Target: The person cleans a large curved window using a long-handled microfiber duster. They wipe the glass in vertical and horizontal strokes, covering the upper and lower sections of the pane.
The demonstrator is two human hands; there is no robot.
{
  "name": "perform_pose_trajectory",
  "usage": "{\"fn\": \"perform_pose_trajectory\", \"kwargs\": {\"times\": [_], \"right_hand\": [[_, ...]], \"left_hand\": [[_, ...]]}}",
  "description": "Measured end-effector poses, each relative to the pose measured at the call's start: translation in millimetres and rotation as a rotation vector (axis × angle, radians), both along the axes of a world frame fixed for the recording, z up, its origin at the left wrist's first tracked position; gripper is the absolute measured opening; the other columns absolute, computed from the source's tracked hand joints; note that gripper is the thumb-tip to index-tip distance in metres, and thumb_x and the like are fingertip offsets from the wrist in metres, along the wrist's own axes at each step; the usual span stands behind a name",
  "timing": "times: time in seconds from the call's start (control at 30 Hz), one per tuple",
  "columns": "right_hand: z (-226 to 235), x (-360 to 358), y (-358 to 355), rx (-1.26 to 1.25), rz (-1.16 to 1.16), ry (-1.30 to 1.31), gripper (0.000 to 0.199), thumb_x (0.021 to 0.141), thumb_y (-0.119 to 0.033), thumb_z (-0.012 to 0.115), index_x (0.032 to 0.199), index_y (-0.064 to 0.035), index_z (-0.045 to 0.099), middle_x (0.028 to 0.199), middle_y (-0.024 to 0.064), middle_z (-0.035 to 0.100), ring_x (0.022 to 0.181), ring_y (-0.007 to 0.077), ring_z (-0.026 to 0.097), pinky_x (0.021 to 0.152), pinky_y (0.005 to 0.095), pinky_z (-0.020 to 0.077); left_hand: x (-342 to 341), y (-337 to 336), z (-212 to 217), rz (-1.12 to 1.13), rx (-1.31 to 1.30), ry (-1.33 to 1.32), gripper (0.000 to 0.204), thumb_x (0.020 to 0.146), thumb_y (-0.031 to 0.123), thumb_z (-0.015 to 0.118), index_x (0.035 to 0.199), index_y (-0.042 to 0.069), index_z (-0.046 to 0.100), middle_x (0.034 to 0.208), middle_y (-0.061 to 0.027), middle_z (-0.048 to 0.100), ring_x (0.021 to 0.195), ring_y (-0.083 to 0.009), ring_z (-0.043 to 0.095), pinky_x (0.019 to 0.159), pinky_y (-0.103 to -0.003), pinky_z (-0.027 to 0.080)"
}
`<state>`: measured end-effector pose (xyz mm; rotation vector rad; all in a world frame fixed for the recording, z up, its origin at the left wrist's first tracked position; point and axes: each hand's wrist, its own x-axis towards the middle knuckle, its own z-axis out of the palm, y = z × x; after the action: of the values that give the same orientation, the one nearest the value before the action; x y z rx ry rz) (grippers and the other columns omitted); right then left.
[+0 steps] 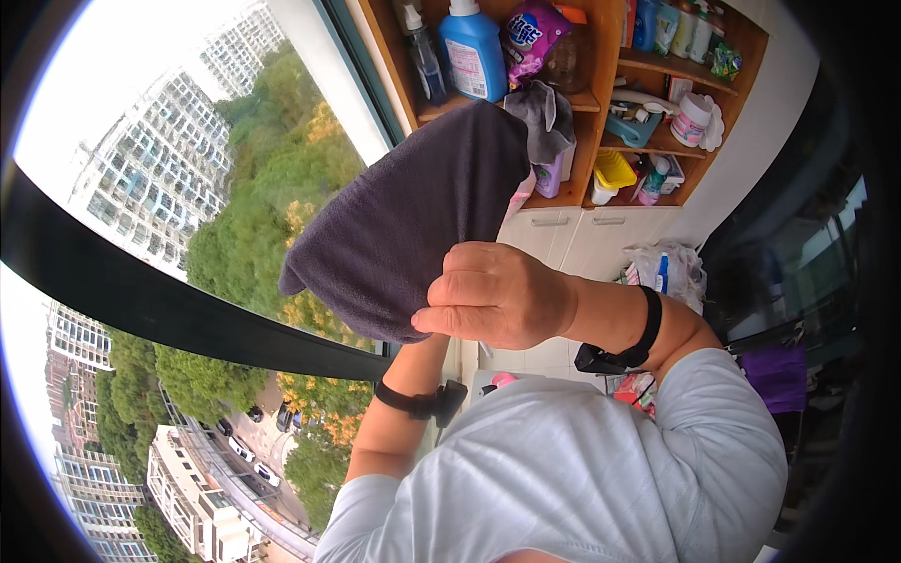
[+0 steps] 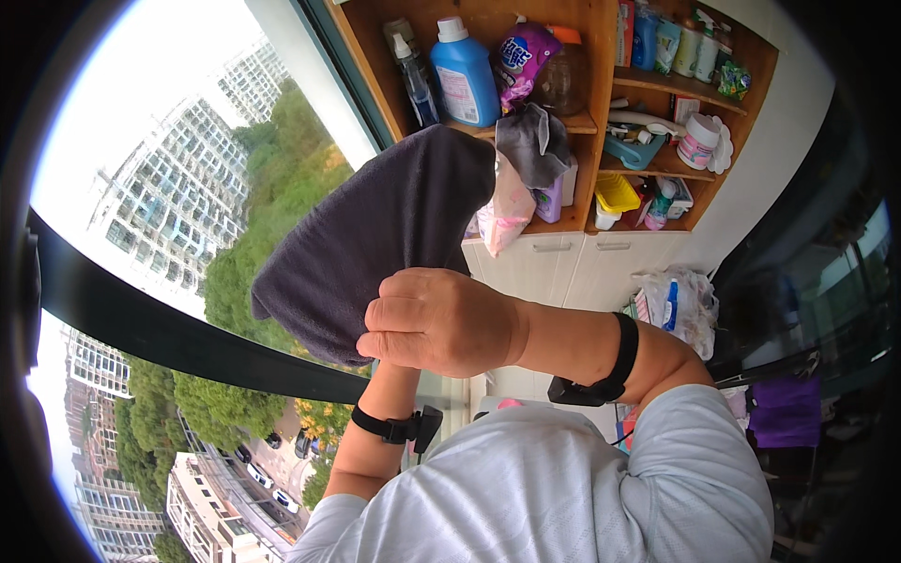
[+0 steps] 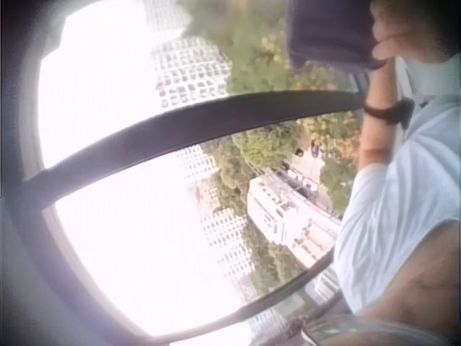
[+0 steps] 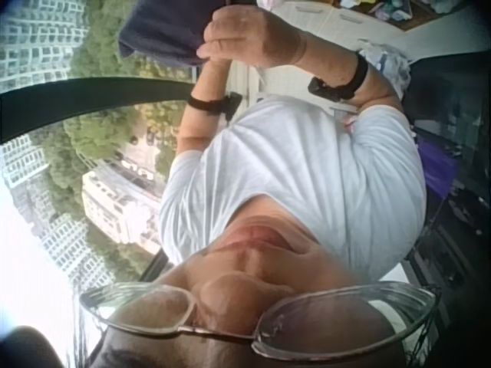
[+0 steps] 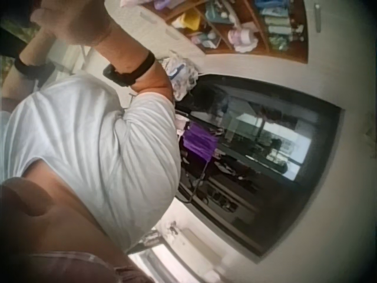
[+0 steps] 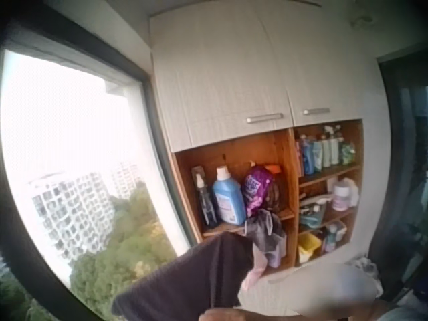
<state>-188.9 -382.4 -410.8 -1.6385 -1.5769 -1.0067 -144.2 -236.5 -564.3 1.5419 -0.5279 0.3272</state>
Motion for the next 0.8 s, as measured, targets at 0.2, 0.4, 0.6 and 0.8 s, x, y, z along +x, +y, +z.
{"fn": "perform_pose_trajectory", "kwargs": {"times": [0.2,0.4,0.6,0.8], "right_hand": [[-5,-4,4,-0.045,0.006,0.031,0.037,0.074,-0.007,0.072,0.110,-0.0025,0.071,0.098,0.0077,0.060,0.077,0.0236,0.056,0.066,0.0340,0.0517],[-27,2,-33,0.278,-0.251,0.484,0.014,0.084,-0.002,0.072,0.098,-0.0044,0.070,0.088,0.0066,0.061,0.074,0.0174,0.059,0.064,0.0286,0.0490],[-63,36,-3,0.558,-0.100,0.879,0.012,0.092,-0.001,0.065,0.102,0.0002,0.070,0.078,0.0056,0.067,0.062,0.0102,0.060,0.056,0.0244,0.0470],[-50,44,26,0.681,0.104,1.215,0.009,0.094,-0.006,0.065,0.100,-0.0009,0.069,0.067,0.0010,0.063,0.048,0.0061,0.052,0.043,0.0239,0.0394]], "left_hand": [[-5,13,0,0.033,0.072,-0.036,0.021,0.103,0.022,0.053,0.114,0.006,0.060,0.101,-0.0060,0.064,0.090,-0.0168,0.061,0.079,-0.030,0.050],[0,11,36,-0.147,-0.479,0.039,0.028,0.105,0.034,0.050,0.110,0.008,0.057,0.086,-0.0049,0.059,0.071,-0.0143,0.053,0.062,-0.028,0.043],[-2,4,60,-0.302,-0.553,0.089,0.030,0.105,0.037,0.048,0.120,0.011,0.050,0.089,-0.0064,0.056,0.071,-0.0155,0.051,0.062,-0.029,0.041],[-8,-8,65,-0.190,-0.521,0.070,0.041,0.103,0.047,0.046,0.120,0.010,0.049,0.088,-0.0056,0.054,0.075,-0.0155,0.050,0.065,-0.030,0.040]]}}
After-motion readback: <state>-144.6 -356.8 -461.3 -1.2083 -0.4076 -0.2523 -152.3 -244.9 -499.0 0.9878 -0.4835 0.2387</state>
